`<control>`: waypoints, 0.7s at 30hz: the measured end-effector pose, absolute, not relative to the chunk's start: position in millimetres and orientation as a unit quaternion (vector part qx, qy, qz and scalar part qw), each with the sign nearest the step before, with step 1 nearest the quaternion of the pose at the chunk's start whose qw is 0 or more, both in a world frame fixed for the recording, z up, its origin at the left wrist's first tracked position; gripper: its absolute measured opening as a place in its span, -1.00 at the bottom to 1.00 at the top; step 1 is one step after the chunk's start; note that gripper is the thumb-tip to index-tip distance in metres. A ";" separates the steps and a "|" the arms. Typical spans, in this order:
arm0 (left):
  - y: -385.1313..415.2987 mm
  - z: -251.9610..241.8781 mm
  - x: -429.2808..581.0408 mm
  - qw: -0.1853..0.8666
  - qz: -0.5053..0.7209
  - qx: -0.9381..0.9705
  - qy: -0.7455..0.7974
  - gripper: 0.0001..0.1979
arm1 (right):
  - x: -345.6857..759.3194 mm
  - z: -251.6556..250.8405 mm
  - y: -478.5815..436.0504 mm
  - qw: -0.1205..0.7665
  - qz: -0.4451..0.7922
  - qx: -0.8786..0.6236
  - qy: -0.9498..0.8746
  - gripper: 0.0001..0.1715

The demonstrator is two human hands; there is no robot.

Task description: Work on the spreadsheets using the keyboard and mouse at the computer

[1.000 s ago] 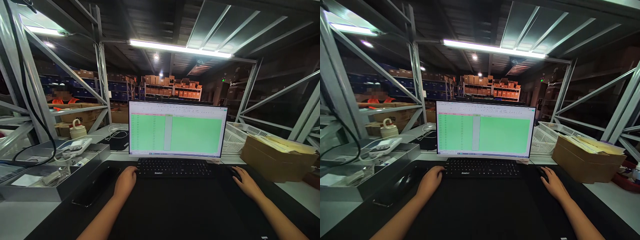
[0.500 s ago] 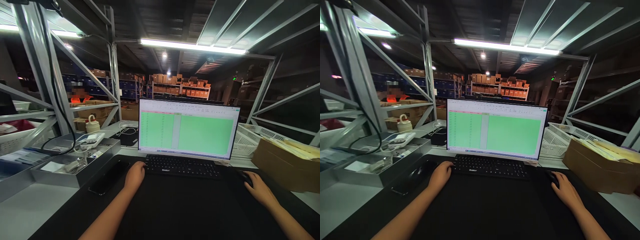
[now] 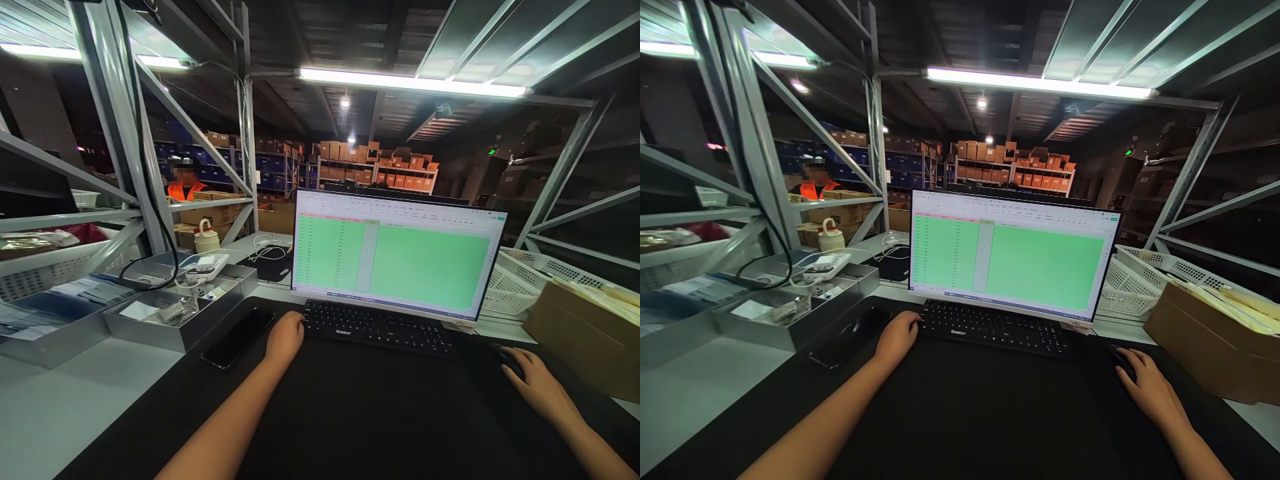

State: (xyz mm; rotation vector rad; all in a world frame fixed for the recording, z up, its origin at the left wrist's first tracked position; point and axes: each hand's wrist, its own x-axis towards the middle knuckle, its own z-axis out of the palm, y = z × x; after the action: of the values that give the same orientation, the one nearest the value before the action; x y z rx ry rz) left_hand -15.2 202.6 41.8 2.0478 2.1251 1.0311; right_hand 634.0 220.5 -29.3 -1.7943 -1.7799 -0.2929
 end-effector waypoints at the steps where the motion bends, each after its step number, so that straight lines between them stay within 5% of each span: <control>1: 202.2 42.1 -15.1 0.008 0.329 0.655 0.680 -0.64 | 634.4 -29.4 220.5 0.294 -0.111 -0.674 -0.668 -0.34; 21: 203.1 42.7 -14.5 0.013 0.318 0.651 0.690 -0.66 | 630.4 -26.0 218.9 0.305 -0.120 -0.676 -0.660 -0.32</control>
State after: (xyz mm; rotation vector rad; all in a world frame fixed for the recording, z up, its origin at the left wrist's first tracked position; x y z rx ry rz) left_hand -14.5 203.1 42.7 2.0268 2.1484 0.9903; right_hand 630.4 218.9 -26.0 -1.7885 -1.7482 -0.3177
